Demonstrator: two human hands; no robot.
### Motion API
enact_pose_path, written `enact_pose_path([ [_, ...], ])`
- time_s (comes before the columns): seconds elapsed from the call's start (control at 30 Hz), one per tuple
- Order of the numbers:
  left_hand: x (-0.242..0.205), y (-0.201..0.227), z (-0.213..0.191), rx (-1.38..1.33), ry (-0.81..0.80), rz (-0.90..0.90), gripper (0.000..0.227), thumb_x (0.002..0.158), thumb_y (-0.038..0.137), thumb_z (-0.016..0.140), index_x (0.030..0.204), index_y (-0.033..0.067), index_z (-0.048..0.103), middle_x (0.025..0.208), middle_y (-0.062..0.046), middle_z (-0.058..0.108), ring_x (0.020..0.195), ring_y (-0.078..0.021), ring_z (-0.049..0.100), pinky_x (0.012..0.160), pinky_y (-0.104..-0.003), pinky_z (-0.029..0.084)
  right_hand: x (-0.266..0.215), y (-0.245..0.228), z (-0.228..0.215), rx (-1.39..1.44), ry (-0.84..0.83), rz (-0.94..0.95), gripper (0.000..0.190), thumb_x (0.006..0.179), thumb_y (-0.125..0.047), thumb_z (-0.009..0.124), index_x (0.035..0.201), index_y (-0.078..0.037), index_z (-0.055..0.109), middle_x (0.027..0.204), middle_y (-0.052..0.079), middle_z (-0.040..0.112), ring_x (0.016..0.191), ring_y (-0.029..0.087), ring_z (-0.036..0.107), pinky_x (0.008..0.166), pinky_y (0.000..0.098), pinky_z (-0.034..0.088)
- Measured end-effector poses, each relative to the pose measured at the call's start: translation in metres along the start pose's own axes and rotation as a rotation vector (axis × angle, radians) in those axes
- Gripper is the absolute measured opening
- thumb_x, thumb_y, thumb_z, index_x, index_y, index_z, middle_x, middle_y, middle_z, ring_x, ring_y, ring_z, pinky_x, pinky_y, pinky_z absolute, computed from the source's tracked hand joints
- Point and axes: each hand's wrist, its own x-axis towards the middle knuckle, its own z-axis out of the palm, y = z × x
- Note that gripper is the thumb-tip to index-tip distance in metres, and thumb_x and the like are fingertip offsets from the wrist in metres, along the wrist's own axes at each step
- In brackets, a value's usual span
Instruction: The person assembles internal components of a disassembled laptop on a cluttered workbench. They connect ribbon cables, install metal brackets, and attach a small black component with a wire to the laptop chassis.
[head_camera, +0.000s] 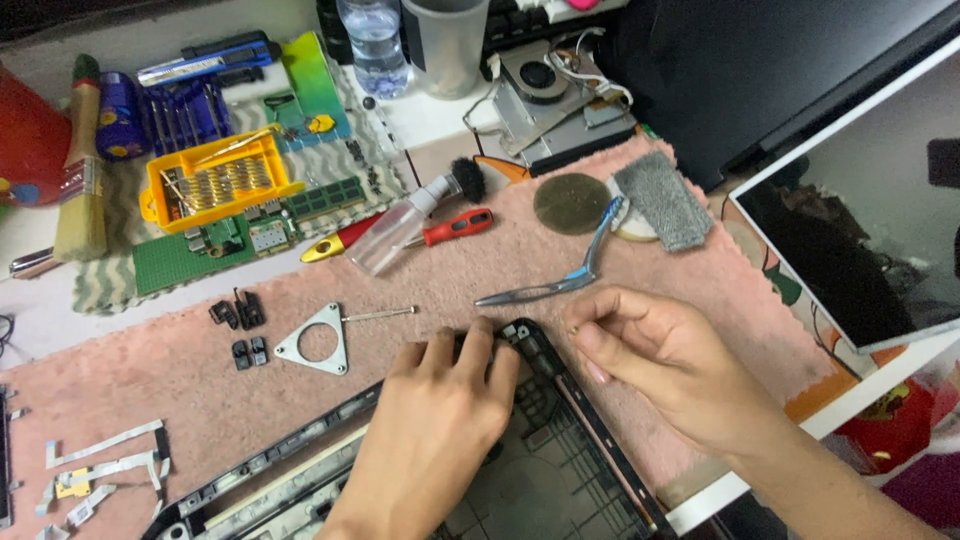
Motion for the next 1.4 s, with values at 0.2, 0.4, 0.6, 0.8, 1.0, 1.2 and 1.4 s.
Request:
enact_pose_path([
  [0.2, -0.012, 0.001, -0.003, -0.166, 0.111, -0.099, 0.022, 0.111, 0.023, 0.071, 0.123, 0.0047, 0.068, 0.135, -0.019, 0.075, 0.123, -0.0369, 0.075, 0.1, -0.047, 0.06, 0.003, 0.008, 0.005, -0.312, 0.131, 0.06, 0.01, 0.104, -0.009, 0.082, 0.11, -0.002, 0.087, 0.09, 0.002, 0.079, 0.08, 0.009, 0.07, 0.073, 0.0245, 0.059],
  [0.4, -0.014, 0.006, 0.0, -0.173, 0.237, -0.114, 0.019, 0.113, 0.015, 0.075, 0.116, -0.0039, 0.074, 0.134, -0.024, 0.078, 0.123, -0.0422, 0.08, 0.108, -0.052, 0.065, 0.01, -0.006, 0.022, -0.651, 0.076, -0.318, 0.004, 0.1, -0.005, 0.083, 0.102, -0.008, 0.083, 0.101, 0.002, 0.082, 0.087, 0.009, 0.07, 0.078, 0.0228, 0.056],
  [0.6, -0.013, 0.008, 0.0, -0.152, 0.182, -0.161, 0.024, 0.114, 0.019, 0.074, 0.117, -0.0047, 0.074, 0.138, -0.026, 0.076, 0.114, -0.041, 0.078, 0.096, -0.05, 0.063, 0.008, -0.007, 0.026, -0.852, 0.021, -0.471, 0.004, 0.105, -0.008, 0.079, 0.109, -0.007, 0.08, 0.103, 0.002, 0.073, 0.08, 0.011, 0.064, 0.075, 0.0255, 0.054],
  [0.8, -0.012, 0.009, 0.003, -0.042, 0.128, -0.161, 0.025, 0.116, 0.024, 0.07, 0.111, -0.0002, 0.072, 0.137, -0.025, 0.072, 0.1, -0.0372, 0.07, 0.083, -0.047, 0.054, 0.009, -0.013, 0.037, -0.94, -0.008, -0.71, 0.007, 0.109, -0.002, 0.075, 0.114, 0.002, 0.074, 0.12, 0.015, 0.078, 0.113, 0.028, 0.076, 0.107, 0.0389, 0.061],
  [1.0, -0.008, 0.013, 0.009, -0.157, 0.032, -0.292, 0.025, 0.108, 0.024, 0.071, 0.118, 0.002, 0.07, 0.156, -0.023, 0.059, 0.117, -0.0404, 0.063, 0.087, -0.051, 0.055, 0.007, -0.006, 0.038, -0.937, -0.028, -0.729, 0.01, 0.108, -0.003, 0.074, 0.117, 0.0, 0.077, 0.128, 0.013, 0.083, 0.122, 0.032, 0.076, 0.115, 0.045, 0.061],
  [1.2, -0.011, 0.019, 0.004, -0.012, -0.018, -0.308, 0.03, 0.116, 0.037, 0.062, 0.128, 0.0094, 0.061, 0.157, -0.026, 0.058, 0.119, -0.0358, 0.065, 0.09, -0.047, 0.052, 0.003, -0.014, 0.042, -0.863, 0.013, -0.678, 0.006, 0.107, 0.0, 0.073, 0.113, 0.002, 0.075, 0.124, 0.016, 0.083, 0.121, 0.031, 0.08, 0.113, 0.0426, 0.063],
  [1.4, -0.009, 0.031, 0.0, 0.127, -0.058, -0.333, 0.038, 0.117, 0.039, 0.056, 0.142, 0.0114, 0.063, 0.16, -0.023, 0.057, 0.141, -0.0361, 0.061, 0.109, -0.05, 0.051, 0.003, -0.013, 0.038, -0.832, -0.033, -0.649, 0.007, 0.109, -0.004, 0.071, 0.114, 0.0, 0.075, 0.127, 0.018, 0.083, 0.124, 0.032, 0.079, 0.114, 0.0427, 0.061],
])
